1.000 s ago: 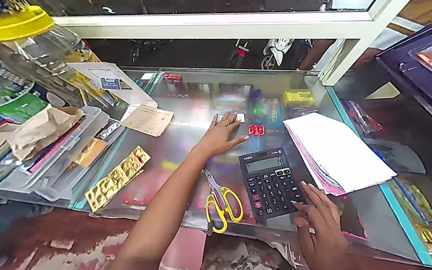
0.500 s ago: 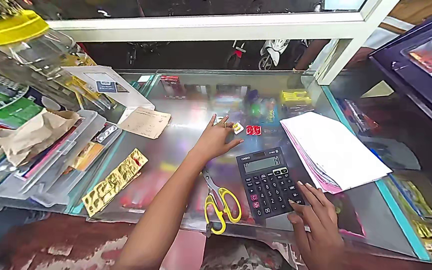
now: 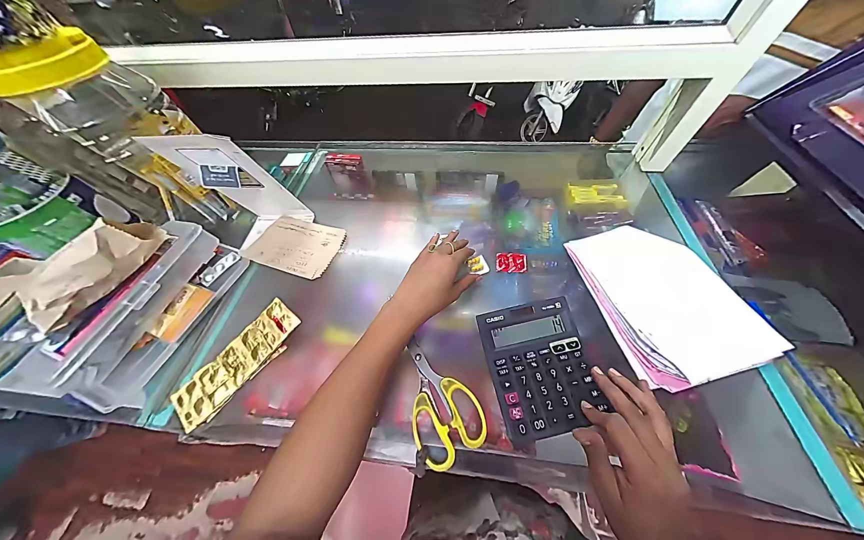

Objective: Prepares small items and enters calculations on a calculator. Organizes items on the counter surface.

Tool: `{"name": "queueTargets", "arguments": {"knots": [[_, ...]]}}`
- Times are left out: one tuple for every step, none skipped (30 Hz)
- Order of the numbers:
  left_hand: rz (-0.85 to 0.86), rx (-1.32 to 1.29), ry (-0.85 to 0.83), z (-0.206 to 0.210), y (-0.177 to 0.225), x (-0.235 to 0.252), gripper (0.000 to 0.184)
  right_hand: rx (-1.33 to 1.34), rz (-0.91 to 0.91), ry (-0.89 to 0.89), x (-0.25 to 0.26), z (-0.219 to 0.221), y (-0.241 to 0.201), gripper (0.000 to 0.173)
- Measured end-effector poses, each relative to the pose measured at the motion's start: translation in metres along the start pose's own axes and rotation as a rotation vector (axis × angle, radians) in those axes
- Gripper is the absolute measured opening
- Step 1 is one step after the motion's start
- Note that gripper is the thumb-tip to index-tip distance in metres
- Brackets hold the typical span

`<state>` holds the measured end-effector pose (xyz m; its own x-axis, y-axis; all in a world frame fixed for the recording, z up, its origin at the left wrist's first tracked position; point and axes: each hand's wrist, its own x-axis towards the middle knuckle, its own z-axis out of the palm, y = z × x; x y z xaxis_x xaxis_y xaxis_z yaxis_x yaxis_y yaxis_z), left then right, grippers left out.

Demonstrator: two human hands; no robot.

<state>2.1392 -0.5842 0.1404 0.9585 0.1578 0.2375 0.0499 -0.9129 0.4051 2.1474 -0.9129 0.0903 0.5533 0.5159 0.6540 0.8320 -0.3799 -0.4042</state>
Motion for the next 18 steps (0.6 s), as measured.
{"name": "queueTargets", "arguments": {"knots": [[0.000, 0.001, -0.005, 0.001, 0.000, 0.000, 0.041, -0.004, 0.000, -0.001, 0.000, 0.000, 0.000, 0.056], [0.002, 0.003, -0.009, 0.001, 0.000, 0.000, 0.040, -0.010, 0.000, -0.001, 0.000, 0.000, -0.001, 0.057], [0.006, 0.003, -0.009, 0.002, 0.000, 0.000, 0.038, -0.019, -0.001, 0.000, 0.000, -0.001, -0.001, 0.057], [0.011, 0.002, -0.007, 0.002, 0.000, 0.000, 0.037, -0.023, -0.001, 0.003, 0.000, -0.001, -0.001, 0.057], [0.015, 0.005, -0.008, 0.003, 0.000, 0.001, 0.035, -0.024, 0.001, 0.006, 0.000, -0.001, -0.001, 0.057], [0.021, 0.009, -0.006, 0.004, 0.000, 0.001, 0.035, -0.030, 0.006, 0.006, -0.001, -0.001, -0.002, 0.057], [0.026, 0.012, -0.004, 0.004, 0.000, 0.001, 0.034, -0.036, 0.009, 0.006, -0.001, -0.002, -0.002, 0.057], [0.031, 0.011, -0.002, 0.005, -0.001, 0.001, 0.033, -0.040, 0.009, 0.009, -0.001, -0.002, -0.001, 0.057], [0.035, 0.008, 0.000, 0.005, -0.001, 0.002, 0.033, -0.036, 0.003, 0.010, -0.001, -0.002, -0.001, 0.058], [0.041, 0.005, 0.008, 0.005, -0.002, 0.002, 0.033, -0.026, -0.009, 0.004, 0.000, -0.003, -0.001, 0.058], [0.049, 0.005, 0.015, 0.004, -0.002, 0.002, 0.032, -0.015, -0.029, -0.009, 0.000, -0.004, -0.002, 0.058], [0.057, 0.005, 0.021, 0.004, -0.002, 0.002, 0.031, -0.002, -0.059, -0.031, -0.001, -0.004, -0.003, 0.057], [0.065, 0.005, 0.028, 0.005, -0.001, 0.002, 0.030, 0.006, -0.097, -0.063, -0.003, -0.005, -0.005, 0.057], [0.068, 0.007, 0.031, 0.005, -0.001, 0.002, 0.030, 0.008, -0.131, -0.091, -0.004, -0.003, -0.008, 0.058], [0.068, 0.010, 0.027, 0.004, -0.001, 0.003, 0.030, 0.001, -0.161, -0.106, -0.005, 0.000, -0.010, 0.059], [0.066, 0.010, 0.025, 0.004, -0.001, 0.003, 0.029, -0.009, -0.178, -0.111, -0.006, 0.003, -0.012, 0.061], [0.062, 0.007, 0.023, 0.004, 0.000, 0.003, 0.030, -0.017, -0.182, -0.110, -0.005, 0.004, -0.013, 0.063], [0.059, 0.005, 0.022, 0.004, 0.000, 0.002, 0.030, -0.017, -0.176, -0.102, -0.004, 0.005, -0.014, 0.064]]}}
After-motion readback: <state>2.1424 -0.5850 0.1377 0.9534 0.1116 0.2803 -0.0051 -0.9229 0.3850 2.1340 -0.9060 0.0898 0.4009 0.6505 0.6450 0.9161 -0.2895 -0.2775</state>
